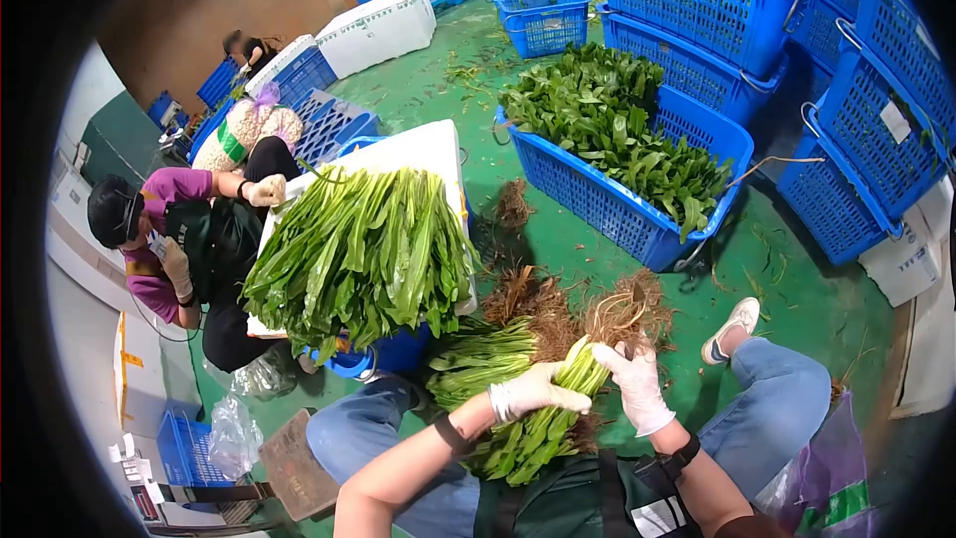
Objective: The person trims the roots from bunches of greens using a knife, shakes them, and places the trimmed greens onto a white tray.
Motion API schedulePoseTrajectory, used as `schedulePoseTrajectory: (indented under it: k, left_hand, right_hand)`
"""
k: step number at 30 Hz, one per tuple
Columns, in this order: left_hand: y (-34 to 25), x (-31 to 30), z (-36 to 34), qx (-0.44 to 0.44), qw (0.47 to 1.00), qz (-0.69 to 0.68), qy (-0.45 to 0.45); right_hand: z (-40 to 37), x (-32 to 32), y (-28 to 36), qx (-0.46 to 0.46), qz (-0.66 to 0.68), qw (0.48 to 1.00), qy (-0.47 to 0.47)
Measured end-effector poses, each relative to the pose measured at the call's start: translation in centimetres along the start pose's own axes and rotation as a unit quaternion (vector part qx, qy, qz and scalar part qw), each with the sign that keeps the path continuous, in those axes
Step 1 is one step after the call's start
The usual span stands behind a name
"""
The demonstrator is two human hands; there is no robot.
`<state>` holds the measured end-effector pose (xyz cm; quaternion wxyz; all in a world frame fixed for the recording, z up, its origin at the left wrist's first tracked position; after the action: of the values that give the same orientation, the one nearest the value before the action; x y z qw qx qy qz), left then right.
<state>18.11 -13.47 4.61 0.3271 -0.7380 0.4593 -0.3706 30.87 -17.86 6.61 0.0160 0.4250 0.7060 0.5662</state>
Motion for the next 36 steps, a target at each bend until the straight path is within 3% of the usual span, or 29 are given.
schedulePoseTrajectory:
  k: [2,3,5,6,8,10,11,12,14,15,16,18,19,21,23,29,33,35,36]
  left_hand:
    - [1.4,-1.4,0.2,-0.06,0.997,-0.02,0.034]
    - [1.0,-1.2,0.2,-0.021,0.999,-0.028,0.037]
    - [0.7,-0.6,0.3,0.016,0.998,-0.039,0.041]
    - [-0.4,0.9,0.0,0.029,0.99,-0.112,0.079]
    - [-1.3,2.2,-0.1,0.032,0.972,-0.195,0.124]
    - [0.0,0.4,0.7,0.003,0.99,-0.13,0.046]
    - [0.4,-0.4,1.4,0.031,0.994,-0.105,0.005]
    - [1.4,-1.8,1.7,-0.017,0.997,-0.038,-0.064]
    - [2.1,-4.0,2.0,0.003,0.984,0.087,-0.156]
    - [2.0,-4.0,1.9,0.002,0.984,0.086,-0.155]
    - [1.2,-4.2,1.6,0.017,0.975,0.135,-0.177]
    - [1.2,-4.2,1.8,0.031,0.963,0.185,-0.194]
    - [1.4,-4.2,2.1,0.072,0.957,0.193,-0.203]
    - [0.8,-3.9,2.0,0.111,0.951,0.202,-0.208]
    - [0.6,-3.2,0.9,-0.015,0.959,0.198,-0.203]
    - [1.8,-2.9,1.6,0.043,0.97,0.15,-0.185]
    - [1.5,-3.0,1.0,-0.02,0.966,0.169,-0.193]
    - [0.7,-2.8,0.9,-0.021,0.965,0.189,-0.178]
    - [0.7,-2.9,0.9,-0.022,0.966,0.188,-0.178]
  right_hand:
    - [-0.1,0.7,-0.5,-0.017,-0.012,0.998,0.058]
    - [-0.4,1.5,-0.1,-0.059,-0.001,0.994,0.092]
    - [-0.5,1.9,0.1,-0.049,0.006,0.992,0.119]
    - [-0.6,2.5,0.3,-0.043,0.014,0.989,0.144]
    - [0.6,0.7,-0.3,-0.018,-0.076,0.993,0.09]
    - [1.9,-0.4,1.0,-0.067,0.008,0.996,0.06]
    - [2.3,-1.7,1.1,-0.01,0.093,0.995,0.028]
    - [2.3,-2.8,2.4,-0.048,0.098,0.994,-0.011]
    - [2.7,-5.0,4.5,-0.165,0.009,0.983,-0.078]
    - [1.7,-4.7,6.2,-0.213,-0.029,0.97,-0.116]
    - [1.4,-4.3,6.4,-0.212,-0.03,0.97,-0.117]
    - [0.0,-0.2,7.9,-0.314,-0.311,0.896,-0.031]
    - [-0.7,1.6,8.0,-0.35,-0.371,0.861,0.004]
    - [-0.4,2.3,5.8,-0.295,-0.432,0.852,0.02]
    - [-0.9,3.3,5.5,-0.296,-0.489,0.82,0.019]
    - [-1.4,3.5,4.3,-0.328,-0.507,0.794,0.067]
    - [-0.5,2.9,3.4,-0.312,-0.497,0.808,0.047]
    - [0.6,1.2,3.0,-0.275,-0.38,0.883,0.02]
    - [1.4,0.1,2.0,-0.193,-0.3,0.934,0.009]
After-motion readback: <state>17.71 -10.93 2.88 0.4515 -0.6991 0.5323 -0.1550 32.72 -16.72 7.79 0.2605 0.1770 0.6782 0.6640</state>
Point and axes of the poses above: each hand's wrist, its own z-axis towards the middle knuckle, its own x-axis out of the palm, y = z × x, the point moved 9 cm from there along z, towards the middle knuckle, and after that the axes turned 5 degrees about z, right-handed, at the moved point
